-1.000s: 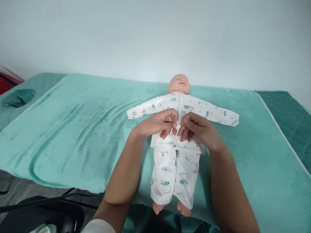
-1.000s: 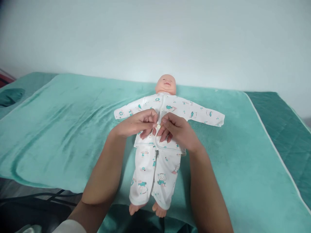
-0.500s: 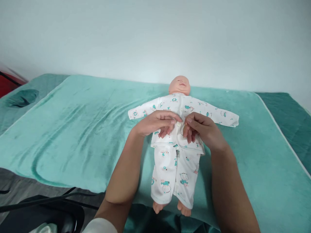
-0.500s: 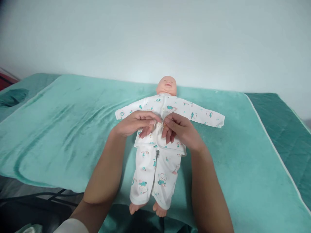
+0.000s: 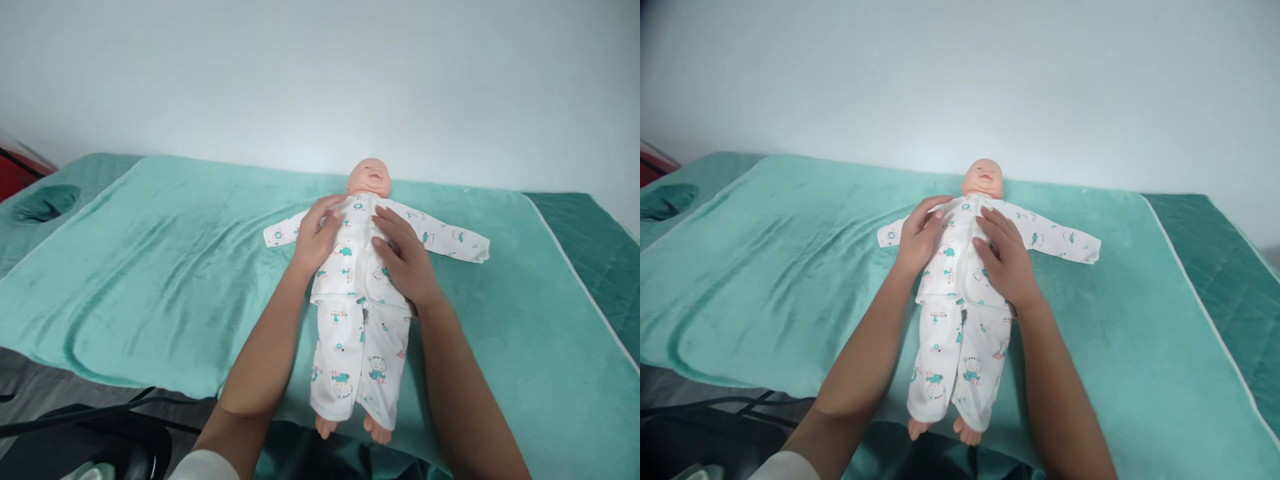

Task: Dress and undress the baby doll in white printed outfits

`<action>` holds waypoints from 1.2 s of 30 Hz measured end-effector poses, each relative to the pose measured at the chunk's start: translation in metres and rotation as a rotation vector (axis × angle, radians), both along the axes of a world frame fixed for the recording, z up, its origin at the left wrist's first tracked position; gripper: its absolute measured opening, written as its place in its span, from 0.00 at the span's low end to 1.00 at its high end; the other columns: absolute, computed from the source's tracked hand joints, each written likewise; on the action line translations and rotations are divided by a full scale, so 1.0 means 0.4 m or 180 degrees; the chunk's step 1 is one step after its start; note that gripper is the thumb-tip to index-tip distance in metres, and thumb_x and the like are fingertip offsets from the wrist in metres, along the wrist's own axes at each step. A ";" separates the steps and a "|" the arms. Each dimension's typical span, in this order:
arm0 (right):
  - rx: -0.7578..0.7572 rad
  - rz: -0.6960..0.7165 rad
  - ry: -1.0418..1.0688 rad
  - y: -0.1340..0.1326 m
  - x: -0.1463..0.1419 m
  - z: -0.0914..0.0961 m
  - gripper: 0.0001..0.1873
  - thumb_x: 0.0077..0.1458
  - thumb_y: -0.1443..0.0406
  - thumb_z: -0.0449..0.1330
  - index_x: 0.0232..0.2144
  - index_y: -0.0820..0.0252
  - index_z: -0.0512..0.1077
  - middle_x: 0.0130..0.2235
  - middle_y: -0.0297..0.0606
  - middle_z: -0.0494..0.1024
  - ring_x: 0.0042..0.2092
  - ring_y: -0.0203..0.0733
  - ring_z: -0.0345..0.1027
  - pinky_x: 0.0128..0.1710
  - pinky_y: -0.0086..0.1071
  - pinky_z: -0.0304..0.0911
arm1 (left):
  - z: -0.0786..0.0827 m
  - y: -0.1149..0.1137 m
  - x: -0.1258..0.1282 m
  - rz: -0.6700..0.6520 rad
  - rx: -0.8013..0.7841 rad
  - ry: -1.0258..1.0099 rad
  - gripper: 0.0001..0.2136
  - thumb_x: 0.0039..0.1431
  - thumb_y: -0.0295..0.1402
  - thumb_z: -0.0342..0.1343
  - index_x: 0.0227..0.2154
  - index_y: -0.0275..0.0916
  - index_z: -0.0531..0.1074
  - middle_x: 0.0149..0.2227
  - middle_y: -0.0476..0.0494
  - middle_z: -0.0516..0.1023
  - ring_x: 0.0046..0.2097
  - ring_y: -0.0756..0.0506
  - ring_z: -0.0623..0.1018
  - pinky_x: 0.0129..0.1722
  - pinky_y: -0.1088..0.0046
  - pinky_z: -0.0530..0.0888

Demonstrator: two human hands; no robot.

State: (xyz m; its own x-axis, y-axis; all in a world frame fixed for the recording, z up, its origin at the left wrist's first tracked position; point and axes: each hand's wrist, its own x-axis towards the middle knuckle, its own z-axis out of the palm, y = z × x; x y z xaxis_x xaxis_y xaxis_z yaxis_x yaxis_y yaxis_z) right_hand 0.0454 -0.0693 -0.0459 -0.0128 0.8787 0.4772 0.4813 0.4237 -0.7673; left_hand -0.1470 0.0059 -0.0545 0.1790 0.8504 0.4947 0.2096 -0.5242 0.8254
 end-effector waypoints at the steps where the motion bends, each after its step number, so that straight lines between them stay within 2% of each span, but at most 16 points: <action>1: 0.0027 0.0008 -0.0126 0.003 -0.002 -0.005 0.19 0.66 0.56 0.57 0.58 0.48 0.73 0.66 0.36 0.68 0.70 0.47 0.55 0.71 0.52 0.51 | -0.001 -0.003 0.005 -0.0184 0.0168 0.0125 0.15 0.70 0.40 0.48 0.52 0.42 0.74 0.59 0.40 0.77 0.62 0.44 0.74 0.65 0.61 0.69; 5: 0.0056 0.0082 -0.0238 0.004 0.000 -0.008 0.21 0.67 0.56 0.57 0.60 0.47 0.72 0.66 0.35 0.69 0.70 0.46 0.55 0.71 0.52 0.53 | -0.005 -0.003 0.024 -0.0706 0.0563 0.0659 0.20 0.72 0.43 0.44 0.58 0.44 0.72 0.63 0.42 0.74 0.70 0.43 0.66 0.71 0.54 0.61; 11: 0.0094 0.0095 -0.0282 0.000 -0.001 0.007 0.19 0.67 0.59 0.57 0.58 0.47 0.74 0.61 0.34 0.75 0.69 0.46 0.58 0.71 0.53 0.53 | 0.003 0.035 0.040 -0.0874 0.0634 0.1194 0.23 0.73 0.44 0.38 0.64 0.45 0.67 0.69 0.45 0.66 0.73 0.43 0.59 0.73 0.54 0.56; 16: 0.0122 0.0079 -0.0294 0.001 -0.010 0.007 0.18 0.66 0.59 0.58 0.56 0.46 0.75 0.59 0.35 0.76 0.67 0.47 0.62 0.69 0.52 0.55 | 0.011 0.038 0.042 -0.0779 0.0528 0.1376 0.24 0.73 0.44 0.38 0.63 0.44 0.67 0.68 0.46 0.67 0.72 0.42 0.60 0.72 0.55 0.58; 20: 0.0050 -0.0068 -0.0095 0.006 -0.014 -0.004 0.19 0.66 0.56 0.58 0.57 0.47 0.74 0.63 0.37 0.72 0.67 0.47 0.61 0.69 0.50 0.55 | 0.010 0.037 0.042 -0.0777 0.0531 0.1325 0.23 0.73 0.44 0.39 0.62 0.44 0.69 0.67 0.45 0.69 0.71 0.42 0.62 0.72 0.56 0.58; 24: -0.0335 -0.0222 0.0053 0.029 0.006 -0.024 0.25 0.67 0.49 0.55 0.61 0.48 0.71 0.69 0.37 0.64 0.71 0.46 0.53 0.72 0.51 0.48 | -0.001 0.042 0.041 -0.0801 0.0420 0.1332 0.23 0.73 0.44 0.41 0.63 0.46 0.68 0.69 0.46 0.65 0.73 0.43 0.60 0.73 0.56 0.55; 27: -0.0516 -0.0450 -0.0019 0.056 0.039 -0.049 0.28 0.68 0.47 0.51 0.63 0.50 0.69 0.70 0.39 0.62 0.72 0.46 0.50 0.73 0.53 0.42 | -0.020 0.040 0.029 -0.0493 0.0162 0.1410 0.23 0.73 0.44 0.39 0.64 0.48 0.66 0.71 0.47 0.62 0.74 0.43 0.57 0.74 0.52 0.51; 31: -0.0665 -0.1130 -0.0544 0.076 0.089 -0.095 0.29 0.70 0.49 0.44 0.63 0.52 0.68 0.70 0.42 0.60 0.73 0.50 0.46 0.72 0.60 0.31 | -0.060 0.018 -0.015 0.0299 0.0022 0.1685 0.24 0.73 0.43 0.36 0.66 0.47 0.64 0.70 0.47 0.63 0.74 0.41 0.57 0.74 0.49 0.47; 33: -0.0693 -0.1483 -0.0921 0.070 0.116 -0.116 0.29 0.70 0.52 0.43 0.65 0.53 0.65 0.71 0.43 0.59 0.74 0.51 0.44 0.71 0.62 0.32 | -0.081 0.001 -0.049 0.0704 0.0010 0.1980 0.24 0.73 0.42 0.37 0.67 0.47 0.63 0.71 0.47 0.61 0.74 0.40 0.56 0.74 0.48 0.45; 36: -0.0819 -0.1812 -0.1439 0.037 0.171 -0.137 0.30 0.69 0.53 0.44 0.68 0.55 0.61 0.72 0.45 0.55 0.74 0.53 0.42 0.70 0.62 0.35 | -0.109 -0.028 -0.105 0.1180 -0.0168 0.2447 0.26 0.70 0.39 0.43 0.69 0.46 0.57 0.74 0.46 0.54 0.75 0.38 0.51 0.74 0.45 0.44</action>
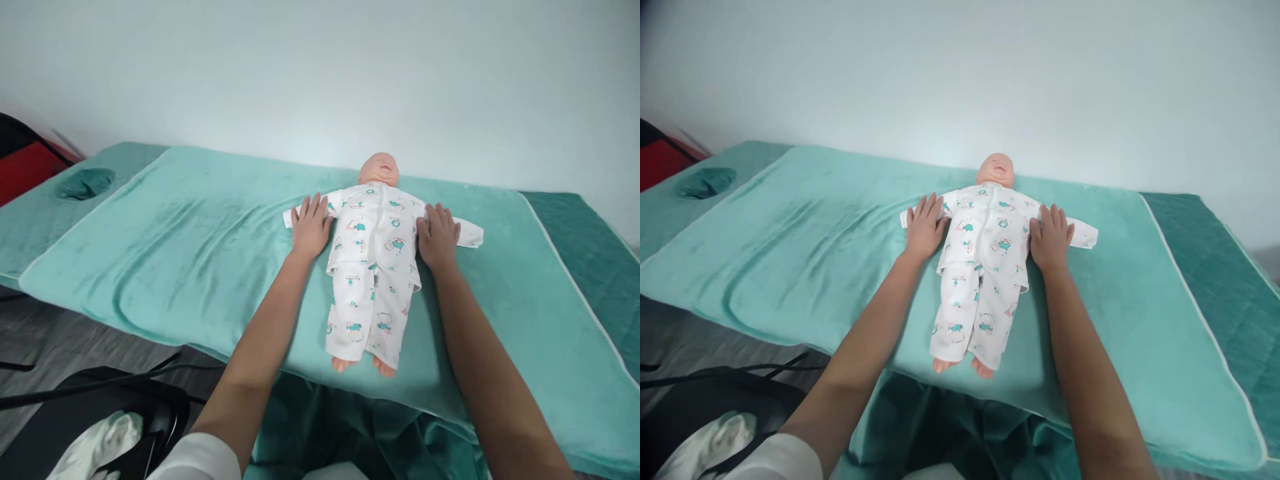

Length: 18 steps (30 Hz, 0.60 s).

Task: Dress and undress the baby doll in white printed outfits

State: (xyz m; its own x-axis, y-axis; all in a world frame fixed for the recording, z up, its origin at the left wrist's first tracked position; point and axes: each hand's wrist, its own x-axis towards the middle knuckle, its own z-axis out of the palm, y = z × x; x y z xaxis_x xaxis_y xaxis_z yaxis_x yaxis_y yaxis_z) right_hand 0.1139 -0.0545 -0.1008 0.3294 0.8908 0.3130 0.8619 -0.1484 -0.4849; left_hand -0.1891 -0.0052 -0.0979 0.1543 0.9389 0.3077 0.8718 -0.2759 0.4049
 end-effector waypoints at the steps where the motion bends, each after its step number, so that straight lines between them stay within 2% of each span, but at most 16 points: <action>1: -0.0093 -0.0082 -0.0105 -0.016 0.023 -0.004 0.31 0.68 0.53 0.45 0.68 0.56 0.60 0.73 0.46 0.54 0.74 0.54 0.42 0.70 0.62 0.37 | -0.008 -0.007 -0.018 0.0209 -0.0055 0.0052 0.28 0.69 0.38 0.46 0.70 0.45 0.56 0.74 0.45 0.53 0.76 0.38 0.50 0.74 0.45 0.46; 4: -0.0363 -0.0321 -0.0306 -0.073 0.094 -0.011 0.34 0.67 0.52 0.48 0.69 0.61 0.57 0.72 0.51 0.56 0.73 0.56 0.46 0.70 0.59 0.43 | -0.028 -0.017 -0.060 0.0885 -0.0241 -0.0103 0.32 0.65 0.36 0.50 0.71 0.39 0.54 0.74 0.38 0.51 0.75 0.36 0.51 0.73 0.50 0.52; 6: -0.0508 -0.0449 -0.0397 -0.110 0.131 -0.014 0.34 0.67 0.53 0.49 0.69 0.63 0.57 0.71 0.53 0.57 0.72 0.55 0.48 0.70 0.56 0.45 | -0.037 -0.014 -0.076 0.1141 -0.0347 -0.0217 0.32 0.65 0.34 0.48 0.71 0.33 0.54 0.74 0.32 0.52 0.74 0.36 0.54 0.72 0.55 0.56; 9: -0.0665 -0.0588 -0.0502 -0.150 0.153 -0.019 0.35 0.67 0.53 0.49 0.69 0.65 0.57 0.71 0.55 0.57 0.72 0.56 0.50 0.70 0.54 0.47 | -0.042 -0.004 -0.084 0.1162 -0.0406 -0.0190 0.31 0.64 0.28 0.43 0.71 0.31 0.53 0.73 0.28 0.54 0.73 0.35 0.58 0.71 0.56 0.58; 12: -0.0742 -0.0744 -0.0602 -0.165 0.146 -0.021 0.35 0.68 0.53 0.49 0.69 0.67 0.57 0.71 0.57 0.57 0.71 0.58 0.51 0.70 0.55 0.47 | -0.042 0.007 -0.090 0.1166 -0.0379 -0.0121 0.31 0.63 0.25 0.41 0.70 0.33 0.55 0.73 0.31 0.56 0.73 0.36 0.59 0.70 0.54 0.59; 18: -0.0835 -0.0864 -0.0557 -0.158 0.134 -0.018 0.35 0.67 0.53 0.48 0.69 0.67 0.58 0.71 0.56 0.57 0.73 0.58 0.47 0.70 0.55 0.46 | -0.050 0.032 -0.127 0.1232 -0.0134 -0.0054 0.32 0.60 0.21 0.39 0.68 0.36 0.61 0.70 0.38 0.63 0.72 0.41 0.61 0.69 0.59 0.60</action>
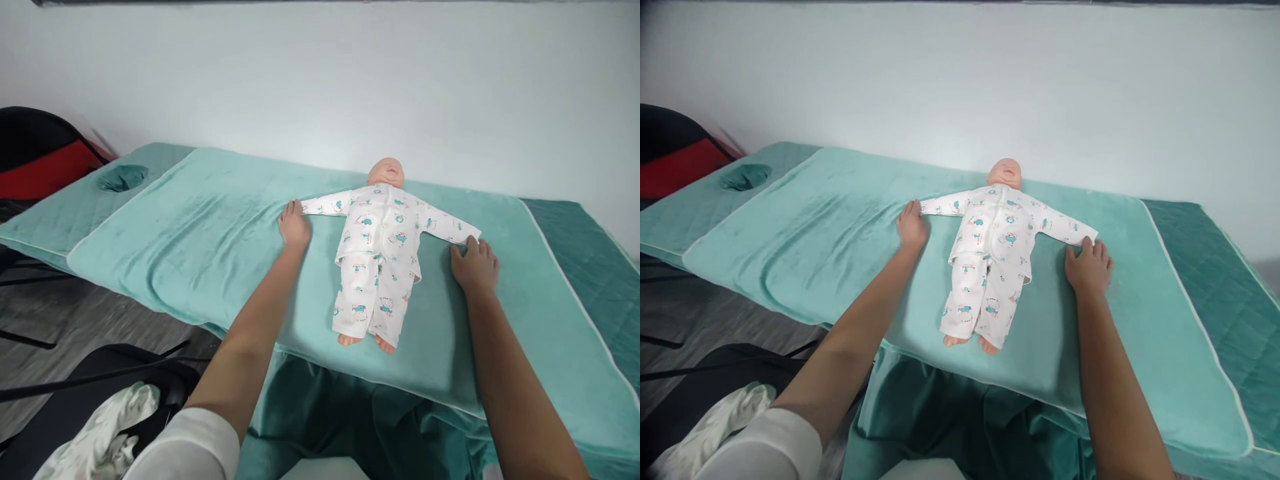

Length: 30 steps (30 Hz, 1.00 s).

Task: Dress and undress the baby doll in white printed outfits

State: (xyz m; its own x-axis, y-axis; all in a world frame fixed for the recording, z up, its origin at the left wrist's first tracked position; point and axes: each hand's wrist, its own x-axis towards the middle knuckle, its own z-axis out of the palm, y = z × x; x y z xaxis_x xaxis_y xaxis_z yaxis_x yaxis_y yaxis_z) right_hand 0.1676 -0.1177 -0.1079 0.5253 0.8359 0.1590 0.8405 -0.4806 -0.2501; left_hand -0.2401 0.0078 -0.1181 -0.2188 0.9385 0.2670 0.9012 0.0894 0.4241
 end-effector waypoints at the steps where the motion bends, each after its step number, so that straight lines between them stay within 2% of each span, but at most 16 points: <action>1: -0.0019 0.0001 0.0001 0.002 0.001 0.001 0.35 0.67 0.53 0.47 0.70 0.67 0.57 0.71 0.55 0.57 0.73 0.57 0.47 0.70 0.55 0.46 | -0.002 0.004 -0.006 0.0020 0.0063 0.0000 0.32 0.60 0.21 0.39 0.68 0.36 0.61 0.70 0.38 0.63 0.71 0.41 0.62 0.69 0.59 0.61; 9: 0.0055 -0.0030 -0.0019 0.022 0.009 -0.007 0.35 0.67 0.53 0.46 0.69 0.69 0.59 0.71 0.54 0.58 0.72 0.57 0.49 0.70 0.55 0.46 | -0.003 0.003 -0.008 -0.0003 0.0171 -0.0170 0.31 0.60 0.20 0.41 0.66 0.38 0.64 0.70 0.38 0.62 0.70 0.40 0.64 0.68 0.57 0.60; 17: 0.0165 -0.0159 0.0004 0.017 -0.002 -0.003 0.35 0.66 0.54 0.49 0.67 0.71 0.60 0.70 0.60 0.58 0.72 0.60 0.49 0.69 0.54 0.47 | -0.002 -0.046 0.017 0.0123 0.0018 -0.0090 0.28 0.62 0.24 0.44 0.65 0.27 0.63 0.71 0.28 0.58 0.72 0.34 0.59 0.72 0.54 0.54; 21: 0.0191 -0.0203 0.0014 -0.006 -0.028 0.003 0.37 0.65 0.56 0.52 0.68 0.75 0.57 0.68 0.66 0.58 0.72 0.64 0.49 0.69 0.54 0.48 | 0.004 -0.105 0.026 0.0012 0.0110 -0.0180 0.28 0.62 0.25 0.45 0.65 0.29 0.63 0.72 0.27 0.56 0.73 0.32 0.57 0.71 0.50 0.55; 25: 0.0222 -0.0042 0.0051 -0.066 -0.082 -0.005 0.38 0.64 0.58 0.54 0.69 0.78 0.54 0.68 0.69 0.57 0.72 0.66 0.47 0.69 0.57 0.48 | 0.006 -0.192 0.042 -0.0245 0.0202 -0.0458 0.26 0.62 0.25 0.47 0.63 0.32 0.66 0.72 0.29 0.57 0.73 0.31 0.56 0.70 0.45 0.57; 28: 0.0453 0.0418 0.0167 -0.147 -0.142 -0.021 0.37 0.65 0.57 0.54 0.68 0.74 0.56 0.69 0.64 0.58 0.72 0.64 0.47 0.69 0.58 0.48 | -0.001 -0.275 0.058 -0.0617 0.0282 -0.0778 0.22 0.63 0.27 0.48 0.59 0.34 0.70 0.66 0.29 0.67 0.68 0.32 0.65 0.67 0.46 0.62; 30: 0.0752 0.0897 0.0340 -0.218 -0.188 -0.034 0.33 0.64 0.57 0.54 0.66 0.69 0.61 0.68 0.59 0.62 0.71 0.61 0.52 0.68 0.56 0.50 | -0.006 -0.335 0.069 -0.0920 0.0384 -0.0990 0.19 0.63 0.29 0.49 0.56 0.35 0.73 0.60 0.32 0.75 0.63 0.34 0.71 0.65 0.48 0.65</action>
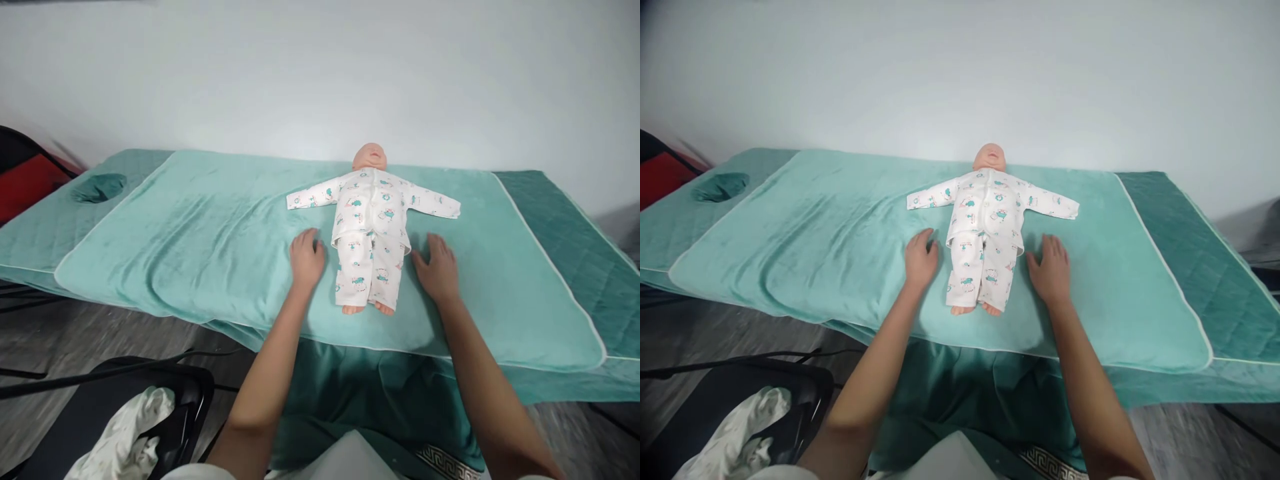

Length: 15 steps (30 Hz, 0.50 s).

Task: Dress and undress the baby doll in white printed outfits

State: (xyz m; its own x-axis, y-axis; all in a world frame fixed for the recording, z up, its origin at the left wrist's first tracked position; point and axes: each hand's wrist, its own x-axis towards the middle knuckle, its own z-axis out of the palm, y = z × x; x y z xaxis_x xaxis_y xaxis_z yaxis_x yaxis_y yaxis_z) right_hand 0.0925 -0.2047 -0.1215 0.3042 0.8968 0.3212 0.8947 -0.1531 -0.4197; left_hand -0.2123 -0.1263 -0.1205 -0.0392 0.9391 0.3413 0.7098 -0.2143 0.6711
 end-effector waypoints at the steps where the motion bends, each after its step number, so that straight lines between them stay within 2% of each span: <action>1: 0.0164 0.0270 0.0128 -0.039 -0.024 -0.005 0.31 0.64 0.57 0.55 0.65 0.67 0.62 0.67 0.56 0.64 0.69 0.59 0.56 0.68 0.55 0.52 | -0.002 -0.030 0.005 -0.0141 0.0058 -0.0116 0.18 0.63 0.29 0.50 0.54 0.37 0.74 0.56 0.34 0.77 0.60 0.35 0.73 0.64 0.49 0.65; 3: 0.0404 0.0708 0.0434 -0.117 -0.071 -0.012 0.28 0.65 0.57 0.56 0.63 0.61 0.64 0.65 0.50 0.68 0.65 0.55 0.62 0.65 0.52 0.58 | -0.002 -0.089 0.011 -0.0403 0.0085 -0.0419 0.15 0.63 0.29 0.51 0.50 0.39 0.75 0.52 0.38 0.80 0.56 0.38 0.76 0.63 0.51 0.67; 6: 0.0502 0.1175 0.0674 -0.215 -0.126 -0.013 0.24 0.64 0.59 0.58 0.60 0.55 0.65 0.61 0.47 0.71 0.62 0.53 0.65 0.60 0.51 0.62 | 0.003 -0.172 0.008 -0.0761 -0.0119 -0.1036 0.11 0.66 0.33 0.51 0.47 0.41 0.75 0.48 0.41 0.80 0.50 0.42 0.78 0.57 0.58 0.72; 9: 0.0397 0.1456 0.0594 -0.262 -0.156 -0.009 0.24 0.62 0.61 0.61 0.59 0.56 0.64 0.58 0.49 0.71 0.59 0.54 0.66 0.56 0.50 0.64 | 0.001 -0.252 0.002 -0.1082 -0.0187 -0.1363 0.13 0.69 0.40 0.50 0.49 0.41 0.74 0.45 0.41 0.78 0.47 0.45 0.77 0.52 0.64 0.74; 12: 0.0399 0.1433 0.0611 -0.260 -0.173 -0.007 0.18 0.60 0.62 0.63 0.50 0.57 0.66 0.50 0.47 0.74 0.51 0.53 0.70 0.49 0.47 0.65 | -0.019 -0.319 0.014 -0.1185 0.0047 -0.0959 0.19 0.66 0.43 0.55 0.55 0.42 0.70 0.45 0.41 0.76 0.48 0.44 0.76 0.51 0.63 0.73; 15: 0.0422 0.1338 0.0800 -0.240 -0.191 -0.007 0.09 0.60 0.62 0.63 0.40 0.56 0.66 0.39 0.40 0.74 0.42 0.48 0.70 0.44 0.43 0.64 | -0.044 -0.358 0.049 -0.0894 0.0286 -0.0240 0.27 0.59 0.42 0.64 0.59 0.42 0.67 0.47 0.39 0.75 0.50 0.40 0.75 0.52 0.59 0.72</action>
